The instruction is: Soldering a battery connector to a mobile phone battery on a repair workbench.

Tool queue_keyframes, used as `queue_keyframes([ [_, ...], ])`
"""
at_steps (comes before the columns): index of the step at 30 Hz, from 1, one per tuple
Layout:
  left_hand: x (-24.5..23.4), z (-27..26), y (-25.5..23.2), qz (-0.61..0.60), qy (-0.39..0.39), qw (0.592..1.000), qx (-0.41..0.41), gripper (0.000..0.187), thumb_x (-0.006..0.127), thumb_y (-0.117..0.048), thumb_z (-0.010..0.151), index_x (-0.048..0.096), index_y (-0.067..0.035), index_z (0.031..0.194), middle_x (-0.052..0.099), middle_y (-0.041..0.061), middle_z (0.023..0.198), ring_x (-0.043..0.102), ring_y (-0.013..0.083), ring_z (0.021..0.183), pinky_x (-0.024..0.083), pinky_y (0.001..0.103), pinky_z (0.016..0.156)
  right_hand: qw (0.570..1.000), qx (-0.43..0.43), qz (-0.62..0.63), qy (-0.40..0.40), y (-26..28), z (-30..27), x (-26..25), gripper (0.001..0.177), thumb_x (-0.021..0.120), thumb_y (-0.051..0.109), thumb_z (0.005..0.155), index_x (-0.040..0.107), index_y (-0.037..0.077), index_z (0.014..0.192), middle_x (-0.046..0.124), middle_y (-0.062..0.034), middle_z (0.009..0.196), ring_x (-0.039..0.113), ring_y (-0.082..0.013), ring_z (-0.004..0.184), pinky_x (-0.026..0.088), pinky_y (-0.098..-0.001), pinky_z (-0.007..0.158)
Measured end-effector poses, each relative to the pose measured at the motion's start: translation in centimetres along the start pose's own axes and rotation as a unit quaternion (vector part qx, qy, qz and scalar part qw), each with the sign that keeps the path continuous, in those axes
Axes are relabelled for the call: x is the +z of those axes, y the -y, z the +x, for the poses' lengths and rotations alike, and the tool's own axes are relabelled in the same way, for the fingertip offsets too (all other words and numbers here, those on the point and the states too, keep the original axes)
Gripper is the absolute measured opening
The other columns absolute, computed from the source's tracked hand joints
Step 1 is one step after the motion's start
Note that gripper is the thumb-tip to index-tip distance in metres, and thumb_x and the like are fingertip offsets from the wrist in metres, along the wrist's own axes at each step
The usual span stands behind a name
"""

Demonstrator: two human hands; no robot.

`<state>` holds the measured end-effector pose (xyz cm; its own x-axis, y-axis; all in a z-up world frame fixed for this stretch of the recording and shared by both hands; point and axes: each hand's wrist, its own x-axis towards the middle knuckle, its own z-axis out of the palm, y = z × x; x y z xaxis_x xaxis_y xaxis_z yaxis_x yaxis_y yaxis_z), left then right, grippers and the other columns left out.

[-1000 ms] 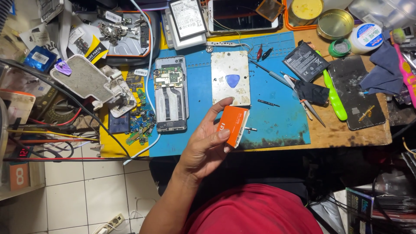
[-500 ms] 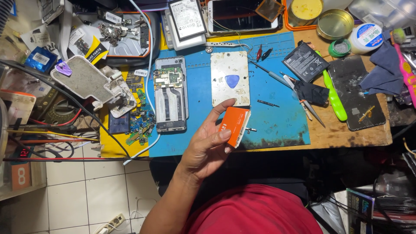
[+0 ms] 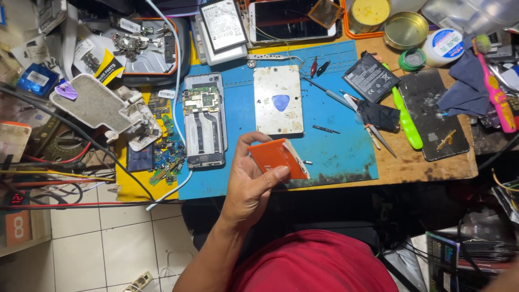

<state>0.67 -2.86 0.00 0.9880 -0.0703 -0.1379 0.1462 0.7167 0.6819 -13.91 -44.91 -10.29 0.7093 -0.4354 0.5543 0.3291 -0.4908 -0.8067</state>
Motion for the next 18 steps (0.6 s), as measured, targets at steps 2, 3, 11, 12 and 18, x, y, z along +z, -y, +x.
queue_keyframes([
  [2, 0.2, -0.1, 0.3, 0.015, -0.008, 1.0, 0.01, 0.048, 0.079, 0.006, 0.081, 0.047, -0.008, 0.115, 0.074, 0.019, 0.096, 0.074, 0.0239, 0.088, 0.065, 0.033, 0.073, 1.0, 0.0, 0.007, -0.002, 5.3, 0.7, 5.4, 0.033, 0.051, 0.024, 0.114, 0.052, -0.009, 0.115, 0.058, -0.0292, 0.102, 0.054, -0.0299, 0.074, 0.052, -0.0366, 0.069],
  [3, 0.3, -0.3, 0.6, 0.022, -0.01, 1.0, 0.007, 0.045, 0.08, 0.004, 0.081, 0.049, -0.009, 0.11, 0.071, 0.015, 0.093, 0.071, 0.0216, 0.083, 0.064, 0.032, 0.071, 1.0, 0.001, 0.011, -0.003, 6.3, 1.8, 7.7, 0.034, 0.051, 0.025, 0.114, 0.051, -0.009, 0.115, 0.058, -0.0292, 0.101, 0.053, -0.0298, 0.074, 0.052, -0.0365, 0.069],
  [11, 0.9, -1.7, 1.8, 0.076, -0.008, 0.997, 0.032, 0.035, 0.08, 0.002, 0.083, 0.051, -0.012, 0.097, 0.072, 0.01, 0.09, 0.07, 0.0189, 0.083, 0.057, 0.029, 0.075, 0.959, -0.155, 0.031, 0.234, 19.6, 7.4, 20.5, 0.018, 0.078, 0.004, 0.086, 0.069, -0.003, 0.1, 0.072, -0.0178, 0.099, 0.074, -0.0326, 0.094, 0.062, -0.0395, 0.089],
  [12, 0.7, -1.8, 2.0, 0.102, -0.01, 0.994, 0.035, 0.035, 0.08, 0.0, 0.083, 0.051, -0.013, 0.097, 0.068, 0.005, 0.086, 0.067, 0.015, 0.078, 0.054, 0.026, 0.072, 0.953, -0.164, 0.024, 0.252, 20.0, 7.7, 21.0, 0.018, 0.078, 0.003, 0.087, 0.069, -0.003, 0.101, 0.072, -0.0179, 0.099, 0.074, -0.0322, 0.094, 0.063, -0.0394, 0.09],
  [18, 1.1, -2.2, 2.0, 0.087, 0.002, 0.995, 0.042, 0.032, 0.079, 0.001, 0.086, 0.052, -0.01, 0.098, 0.071, 0.012, 0.09, 0.072, 0.0226, 0.084, 0.062, 0.032, 0.078, 0.945, -0.155, 0.015, 0.286, 20.1, 7.6, 22.1, 0.016, 0.079, -0.002, 0.088, 0.07, -0.002, 0.101, 0.073, -0.0181, 0.1, 0.075, -0.0282, 0.089, 0.062, -0.0366, 0.086],
])
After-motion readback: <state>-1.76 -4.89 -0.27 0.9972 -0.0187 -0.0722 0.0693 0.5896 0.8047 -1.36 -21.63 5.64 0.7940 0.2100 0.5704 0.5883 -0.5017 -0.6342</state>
